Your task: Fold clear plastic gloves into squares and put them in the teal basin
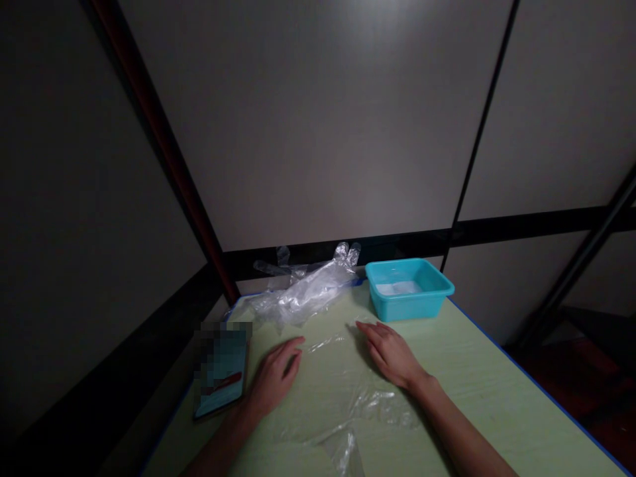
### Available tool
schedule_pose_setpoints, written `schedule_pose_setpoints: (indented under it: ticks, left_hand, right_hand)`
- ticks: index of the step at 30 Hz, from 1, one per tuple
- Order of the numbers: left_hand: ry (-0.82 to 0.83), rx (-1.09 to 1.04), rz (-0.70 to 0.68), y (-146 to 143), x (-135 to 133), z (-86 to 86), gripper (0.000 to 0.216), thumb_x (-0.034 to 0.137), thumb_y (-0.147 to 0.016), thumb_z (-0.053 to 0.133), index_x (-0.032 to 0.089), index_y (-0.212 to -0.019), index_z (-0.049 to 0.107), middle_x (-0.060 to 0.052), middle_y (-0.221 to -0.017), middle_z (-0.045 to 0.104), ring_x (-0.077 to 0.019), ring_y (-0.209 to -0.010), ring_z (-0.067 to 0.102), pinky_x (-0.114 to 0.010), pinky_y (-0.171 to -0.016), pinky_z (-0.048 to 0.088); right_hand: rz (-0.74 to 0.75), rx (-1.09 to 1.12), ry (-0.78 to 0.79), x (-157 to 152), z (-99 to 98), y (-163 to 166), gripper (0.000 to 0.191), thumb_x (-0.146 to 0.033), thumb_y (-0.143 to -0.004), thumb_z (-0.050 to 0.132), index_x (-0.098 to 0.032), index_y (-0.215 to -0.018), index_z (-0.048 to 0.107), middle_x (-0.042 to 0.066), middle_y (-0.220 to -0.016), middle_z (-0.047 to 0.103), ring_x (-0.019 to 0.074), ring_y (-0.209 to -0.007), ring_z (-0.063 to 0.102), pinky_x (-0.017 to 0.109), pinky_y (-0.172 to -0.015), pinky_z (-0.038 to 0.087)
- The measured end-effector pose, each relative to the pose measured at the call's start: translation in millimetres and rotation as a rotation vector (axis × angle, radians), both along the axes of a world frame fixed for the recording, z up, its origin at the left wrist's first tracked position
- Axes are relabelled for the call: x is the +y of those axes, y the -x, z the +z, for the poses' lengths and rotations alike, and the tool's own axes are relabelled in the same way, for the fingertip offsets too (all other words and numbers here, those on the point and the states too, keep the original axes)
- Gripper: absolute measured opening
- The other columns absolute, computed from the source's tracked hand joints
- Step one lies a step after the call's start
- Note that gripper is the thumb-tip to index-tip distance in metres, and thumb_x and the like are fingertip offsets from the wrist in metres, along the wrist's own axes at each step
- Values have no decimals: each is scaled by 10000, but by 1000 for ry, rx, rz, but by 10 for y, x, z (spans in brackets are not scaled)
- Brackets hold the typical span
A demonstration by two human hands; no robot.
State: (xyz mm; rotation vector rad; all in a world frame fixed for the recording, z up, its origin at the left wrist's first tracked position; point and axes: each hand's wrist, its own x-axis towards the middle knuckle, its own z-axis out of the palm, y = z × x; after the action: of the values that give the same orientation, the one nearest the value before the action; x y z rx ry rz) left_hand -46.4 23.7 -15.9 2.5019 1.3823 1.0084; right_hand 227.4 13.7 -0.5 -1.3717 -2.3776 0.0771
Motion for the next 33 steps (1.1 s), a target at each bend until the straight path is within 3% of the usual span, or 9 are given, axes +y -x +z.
schedule_pose_setpoints:
  ticks: [3, 8, 16, 20, 25, 27, 31, 33]
  left_hand:
    - [17, -12, 47, 0, 3, 14, 304, 108, -783, 422, 150, -1058, 544, -73, -911, 655, -190, -845, 611, -298, -768, 480]
    - [31, -55, 75, -10, 5, 16, 299, 111, -779, 426, 163, -1045, 551, -60, -859, 659, -180, -789, 622, -273, -718, 487]
    - [62, -102, 22, -5, 11, 19, 313, 101, -754, 430, 168, -1035, 549, -65, -884, 642, -182, -815, 599, -311, -773, 465]
    - [93, -115, -100, -47, -63, 103, 337, 75, -702, 462, 175, -1007, 564, -54, -958, 626, -165, -895, 575, -286, -828, 440]
    - [274, 0, -500, -230, -361, 313, 232, 118, -639, 582, 174, -863, 609, -23, -842, 627, -149, -768, 576, -239, -732, 445]
    - [361, 62, -600, -295, -480, 355, 249, 137, -619, 619, 181, -864, 613, -14, -837, 623, -147, -749, 566, -234, -713, 436]
    - [570, -5, -604, -355, -569, 311, 296, 94, -613, 594, 173, -897, 609, -4, -806, 620, -125, -693, 546, -210, -639, 433]
    - [729, -103, -601, -360, -542, 260, 329, 97, -626, 587, 155, -950, 592, -11, -820, 628, -112, -669, 541, -203, -606, 435]
  right_hand:
    - [16, 16, 12, -32, 25, 5, 446, -151, -826, 296, -97, -1253, 414, 131, -1128, 579, 230, -1035, 524, 385, -883, 407]
    - [4, 50, -11, -3, -38, -15, 431, -142, -820, 315, -97, -1234, 426, 134, -1066, 609, 223, -952, 570, 359, -816, 451]
    - [67, 91, -35, 15, -70, -20, 360, -168, -830, 362, -128, -1167, 483, 140, -1199, 518, 225, -1089, 485, 379, -912, 393]
    - [136, 110, -24, -23, -37, 9, 266, -207, -846, 385, -158, -1037, 564, 129, -1115, 560, 224, -1022, 520, 372, -867, 417]
    - [203, 131, 20, -45, 36, 18, 214, -180, -839, 397, -145, -899, 600, 135, -990, 579, 224, -938, 533, 370, -811, 426]
    - [242, 144, 66, -82, 96, 28, 200, -156, -828, 406, -140, -845, 605, 118, -911, 583, 203, -868, 547, 340, -765, 440]
    - [386, 171, 219, -242, 255, 95, 139, -95, -759, 482, -151, -790, 605, 33, -776, 595, 127, -711, 565, 231, -640, 461]
    - [513, 182, 369, -336, 326, 141, 198, -54, -695, 522, -161, -833, 614, 1, -777, 607, 103, -675, 563, 195, -600, 456]
